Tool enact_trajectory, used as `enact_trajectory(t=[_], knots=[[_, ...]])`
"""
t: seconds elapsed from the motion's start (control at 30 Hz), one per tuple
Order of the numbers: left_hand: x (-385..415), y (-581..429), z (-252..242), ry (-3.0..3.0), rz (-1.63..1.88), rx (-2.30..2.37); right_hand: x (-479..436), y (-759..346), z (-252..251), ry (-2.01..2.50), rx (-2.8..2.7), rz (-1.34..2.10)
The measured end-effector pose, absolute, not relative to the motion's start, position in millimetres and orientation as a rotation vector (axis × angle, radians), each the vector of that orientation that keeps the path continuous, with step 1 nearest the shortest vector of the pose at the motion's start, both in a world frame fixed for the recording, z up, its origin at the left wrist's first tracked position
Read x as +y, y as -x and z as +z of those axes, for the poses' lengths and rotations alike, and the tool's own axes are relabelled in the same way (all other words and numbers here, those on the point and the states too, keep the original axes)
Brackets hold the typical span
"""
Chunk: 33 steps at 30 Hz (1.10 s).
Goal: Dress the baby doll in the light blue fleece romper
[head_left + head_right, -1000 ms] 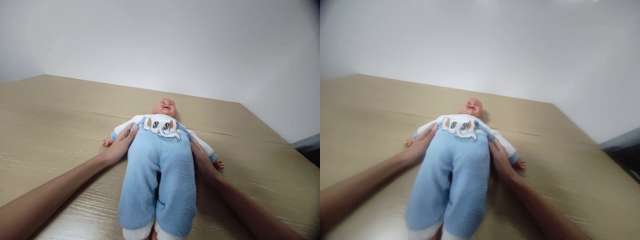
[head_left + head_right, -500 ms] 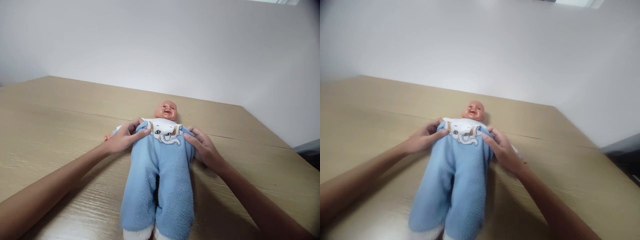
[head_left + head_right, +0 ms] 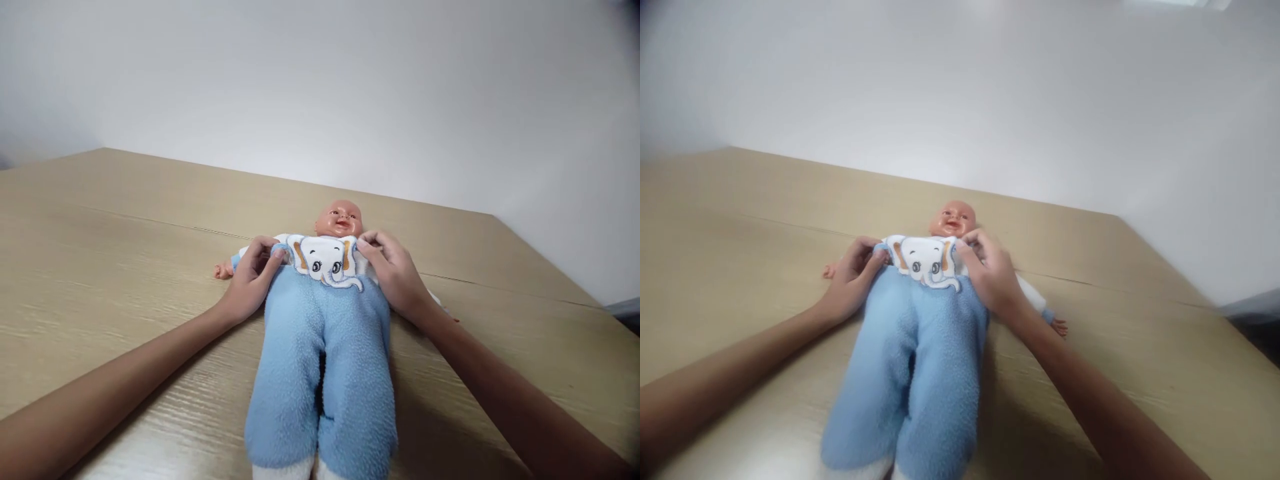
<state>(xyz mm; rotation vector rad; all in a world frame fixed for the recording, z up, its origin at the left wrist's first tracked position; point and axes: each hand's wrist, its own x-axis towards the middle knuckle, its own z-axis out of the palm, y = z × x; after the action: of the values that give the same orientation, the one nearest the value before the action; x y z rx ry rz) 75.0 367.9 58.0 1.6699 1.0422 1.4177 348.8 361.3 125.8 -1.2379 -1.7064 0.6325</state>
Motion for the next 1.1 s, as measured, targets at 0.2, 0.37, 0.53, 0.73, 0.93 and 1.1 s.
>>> enact_trajectory(t=[0.2, 0.37, 0.53, 0.73, 0.93, 1.1], knots=[[360.9, -74.5, 50.7, -1.730, 1.538, 1.092, 410.2, -297.4, 151.0, 1.160, -2.226, 0.334], [359.6, -77.1, 55.1, -1.777, 1.594, 1.123, 455.1, -254.8, 149.9, 0.870, -2.853, 0.397], [360.9, -80.4, 57.2, -1.838, 1.631, 1.056, 481.4, -216.6, 133.3, 0.690, -3.052, 0.256], [357.4, -79.8, 60.0, -1.895, 1.607, 1.072, 470.7, -223.7, 136.1, 0.720, -2.908, 0.282], [354.2, -76.0, 57.7, -2.101, 1.658, 0.892, 456.8, -253.1, 142.9, 0.858, -2.431, 0.385], [351.3, -74.1, 54.5, -2.260, 1.812, 0.991, 451.3, -270.1, 143.6, 0.833, -2.302, 0.639]])
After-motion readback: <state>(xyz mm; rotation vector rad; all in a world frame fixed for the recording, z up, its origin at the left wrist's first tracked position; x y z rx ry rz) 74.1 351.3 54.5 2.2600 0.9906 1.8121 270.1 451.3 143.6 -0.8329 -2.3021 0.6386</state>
